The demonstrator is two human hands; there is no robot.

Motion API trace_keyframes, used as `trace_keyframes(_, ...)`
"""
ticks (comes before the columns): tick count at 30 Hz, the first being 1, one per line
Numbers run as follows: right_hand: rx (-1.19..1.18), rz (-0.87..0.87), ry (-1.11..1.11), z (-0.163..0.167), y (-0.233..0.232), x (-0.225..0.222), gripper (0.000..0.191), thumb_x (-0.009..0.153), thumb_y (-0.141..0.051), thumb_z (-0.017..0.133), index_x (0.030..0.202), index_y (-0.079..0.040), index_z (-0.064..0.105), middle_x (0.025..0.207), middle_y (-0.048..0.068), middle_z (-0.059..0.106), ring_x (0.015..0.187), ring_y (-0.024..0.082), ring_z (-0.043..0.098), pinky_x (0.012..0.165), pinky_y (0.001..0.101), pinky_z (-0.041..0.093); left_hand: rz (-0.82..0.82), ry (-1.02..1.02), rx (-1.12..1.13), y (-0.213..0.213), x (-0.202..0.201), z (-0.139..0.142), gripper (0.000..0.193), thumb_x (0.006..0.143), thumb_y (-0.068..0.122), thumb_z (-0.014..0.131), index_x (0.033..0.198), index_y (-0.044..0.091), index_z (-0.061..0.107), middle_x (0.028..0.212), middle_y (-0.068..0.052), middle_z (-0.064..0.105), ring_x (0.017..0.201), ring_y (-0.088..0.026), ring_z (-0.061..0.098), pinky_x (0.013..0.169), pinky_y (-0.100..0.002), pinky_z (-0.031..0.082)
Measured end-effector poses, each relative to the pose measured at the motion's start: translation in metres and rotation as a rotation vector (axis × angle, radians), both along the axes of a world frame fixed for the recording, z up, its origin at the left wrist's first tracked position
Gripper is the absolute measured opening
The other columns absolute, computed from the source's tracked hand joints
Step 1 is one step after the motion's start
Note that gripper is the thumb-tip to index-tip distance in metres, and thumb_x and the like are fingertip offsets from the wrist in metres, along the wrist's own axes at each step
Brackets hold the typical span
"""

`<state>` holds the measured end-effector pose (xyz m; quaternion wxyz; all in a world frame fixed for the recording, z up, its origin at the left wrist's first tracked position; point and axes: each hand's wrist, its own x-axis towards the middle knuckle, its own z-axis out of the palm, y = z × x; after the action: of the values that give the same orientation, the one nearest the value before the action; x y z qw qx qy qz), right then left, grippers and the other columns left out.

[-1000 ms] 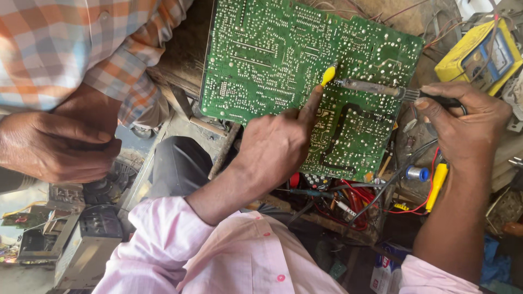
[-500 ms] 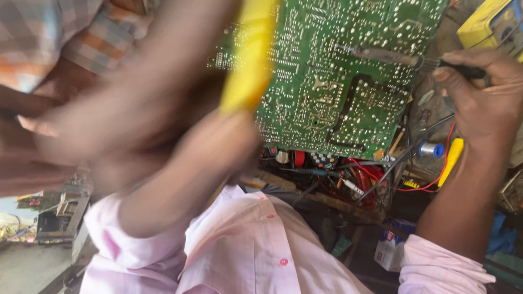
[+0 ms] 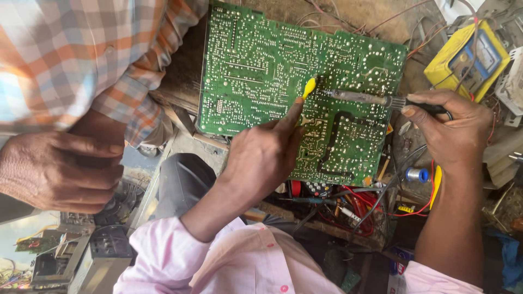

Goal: The person uses a soldering iron and a yellow brush to work on a green circuit board. They apply solder to several points on the board and repeatedly brush the surface, while another person stands nearby observing.

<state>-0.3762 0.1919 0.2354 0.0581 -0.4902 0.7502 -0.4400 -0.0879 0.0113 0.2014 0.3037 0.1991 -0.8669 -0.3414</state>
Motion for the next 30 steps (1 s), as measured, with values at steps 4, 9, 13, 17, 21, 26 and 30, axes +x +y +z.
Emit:
trace_keyframes(4,0.011,-0.013,-0.002,-0.006,0.008,-0.003,0.018,0.099,0.01,0.082,0.113,0.005,0.074,0.102,0.007,0.072,0.089,0.006,0.066,0.077,0.0167,0.052,-0.018,-0.081,-0.078,0.0,-0.011,-0.002,0.056,0.096,0.012,0.062,0.147,-0.007,0.049,0.07,-0.015,0.068,0.046,-0.026,0.061,0.042,-0.044,0.049)
trace_keyframes(9,0.024,-0.015,0.045,-0.002,0.007,0.001,0.019,0.099,0.011,0.084,0.114,0.005,0.075,0.102,0.008,0.072,0.087,0.007,0.064,0.075,0.0168,0.049,-0.07,-0.258,-0.17,0.002,-0.014,-0.008,0.068,0.089,0.002,0.06,0.153,-0.008,0.039,0.068,-0.012,0.066,0.049,-0.021,0.063,0.04,-0.04,0.052)
trace_keyframes(13,0.006,-0.031,0.026,0.007,-0.001,0.008,0.02,0.095,0.008,0.083,0.112,0.003,0.073,0.103,0.005,0.071,0.086,0.006,0.065,0.076,0.0164,0.05,-0.079,-0.36,-0.224,0.005,-0.017,-0.007,0.078,0.081,0.001,0.061,0.154,-0.008,0.034,0.072,-0.013,0.066,0.049,-0.02,0.063,0.044,-0.039,0.054)
trace_keyframes(17,0.022,-0.097,0.05,0.009,-0.002,0.013,0.021,0.09,0.007,0.084,0.108,0.003,0.073,0.097,0.007,0.07,0.082,0.008,0.061,0.072,0.0205,0.046,-0.089,-0.387,-0.225,0.008,-0.02,0.003,0.081,0.077,0.001,0.061,0.152,-0.009,0.034,0.071,-0.014,0.066,0.051,-0.021,0.062,0.045,-0.039,0.054)
trace_keyframes(21,-0.045,-0.056,-0.061,0.002,0.019,0.006,0.016,0.099,0.014,0.077,0.112,0.006,0.072,0.101,0.012,0.072,0.082,0.012,0.068,0.072,0.0223,0.053,-0.157,-0.319,-0.262,0.003,-0.012,0.018,0.07,0.085,-0.002,0.057,0.152,-0.012,0.04,0.059,-0.008,0.061,0.049,-0.019,0.059,0.045,-0.039,0.051)
trace_keyframes(26,-0.47,-0.058,-0.397,-0.019,0.075,-0.012,0.015,0.106,0.016,0.064,0.115,0.004,0.064,0.102,0.013,0.067,0.077,0.019,0.063,0.074,0.0309,0.055,-0.179,-0.177,0.134,-0.014,-0.004,0.023,0.039,0.106,0.015,0.051,0.141,-0.002,0.057,0.051,-0.006,0.055,0.039,-0.02,0.055,0.039,-0.04,0.043)
trace_keyframes(30,-0.795,-0.09,-0.717,-0.031,0.091,-0.026,0.011,0.116,0.016,0.063,0.123,0.01,0.057,0.097,0.015,0.059,0.073,0.021,0.056,0.07,0.0343,0.05,-0.557,-0.003,0.274,-0.012,-0.005,0.014,0.039,0.098,0.023,0.062,0.127,-0.002,0.068,0.051,-0.007,0.058,0.039,-0.018,0.059,0.046,-0.037,0.05)
